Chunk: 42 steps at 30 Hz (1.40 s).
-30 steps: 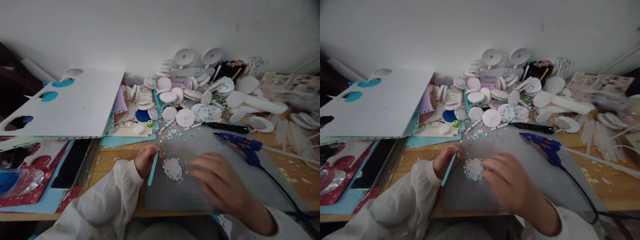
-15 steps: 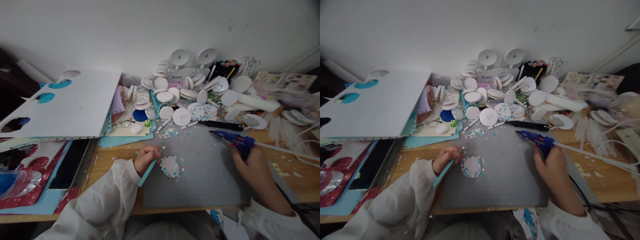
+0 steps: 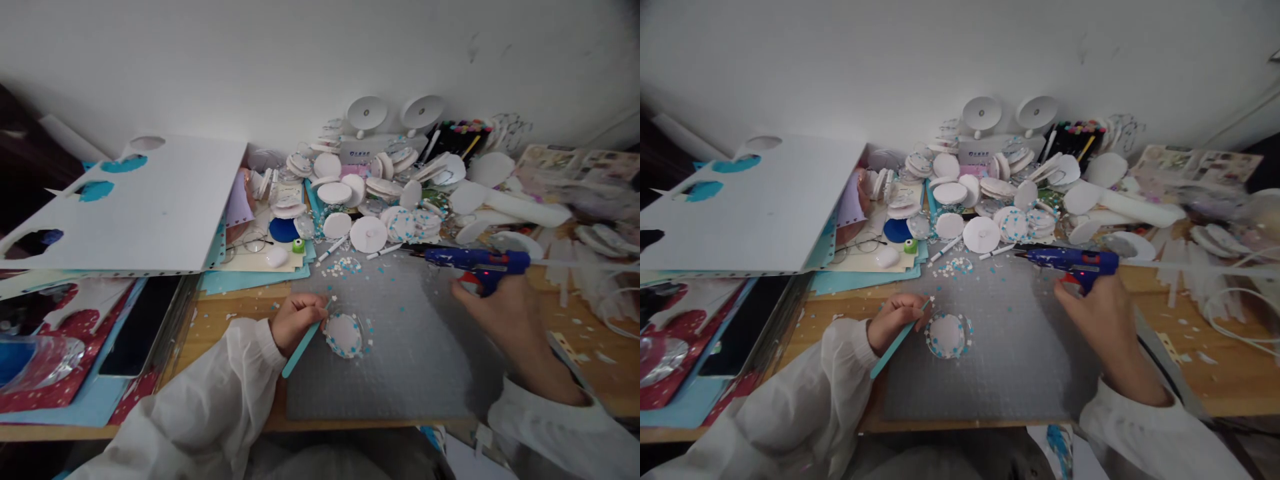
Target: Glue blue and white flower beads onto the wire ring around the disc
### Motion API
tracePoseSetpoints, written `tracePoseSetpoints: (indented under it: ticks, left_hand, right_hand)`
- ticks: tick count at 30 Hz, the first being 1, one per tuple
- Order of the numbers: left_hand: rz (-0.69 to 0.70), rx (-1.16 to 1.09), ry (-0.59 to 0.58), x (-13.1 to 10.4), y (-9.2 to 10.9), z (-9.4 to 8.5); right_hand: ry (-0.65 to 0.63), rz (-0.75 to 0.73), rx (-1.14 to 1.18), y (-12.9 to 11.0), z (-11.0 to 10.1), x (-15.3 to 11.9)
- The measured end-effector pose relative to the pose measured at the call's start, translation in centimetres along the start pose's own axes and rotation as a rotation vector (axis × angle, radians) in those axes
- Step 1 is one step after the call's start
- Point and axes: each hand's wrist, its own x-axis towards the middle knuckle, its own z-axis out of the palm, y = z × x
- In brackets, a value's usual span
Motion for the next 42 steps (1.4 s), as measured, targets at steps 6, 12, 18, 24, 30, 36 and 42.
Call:
tracePoseSetpoints:
  ticks: [6,12,18,24,30,36,42]
  left_hand:
    - [0.017,0.044,0.0,0.0,0.0,0.0]
    - [0.037,0.103,-0.04,-0.1,-0.3,-0.5]
    - [0.08,0.174,-0.106,0.0,-0.4,-0.8]
    - [0.067,0.196,-0.11,0.0,-0.6,-1.0]
    - [0.066,0.202,-0.111,0.0,-0.4,-0.9]
    - [0.053,0.224,-0.103,0.0,-0.5,-1.0]
    - [0.077,0.217,-0.106,0.0,-0.4,-0.8]
  right_hand:
    - [-0.056,-0.117,0.264,-5.5,2.1,0.0]
    - [-0.102,-0.207,0.363,-6.0,5.0,-2.2]
    - [-0.176,-0.178,0.437,-5.9,4.8,-3.1]
    - [-0.171,-0.167,0.441,-6.4,4.2,-3.0]
    - [-0.181,-0.168,0.397,-6.3,4.1,-3.2]
    - [-0.181,-0.176,0.365,-6.2,4.3,-3.2]
    - [-0.182,-0.178,0.338,-5.8,4.6,-3.4]
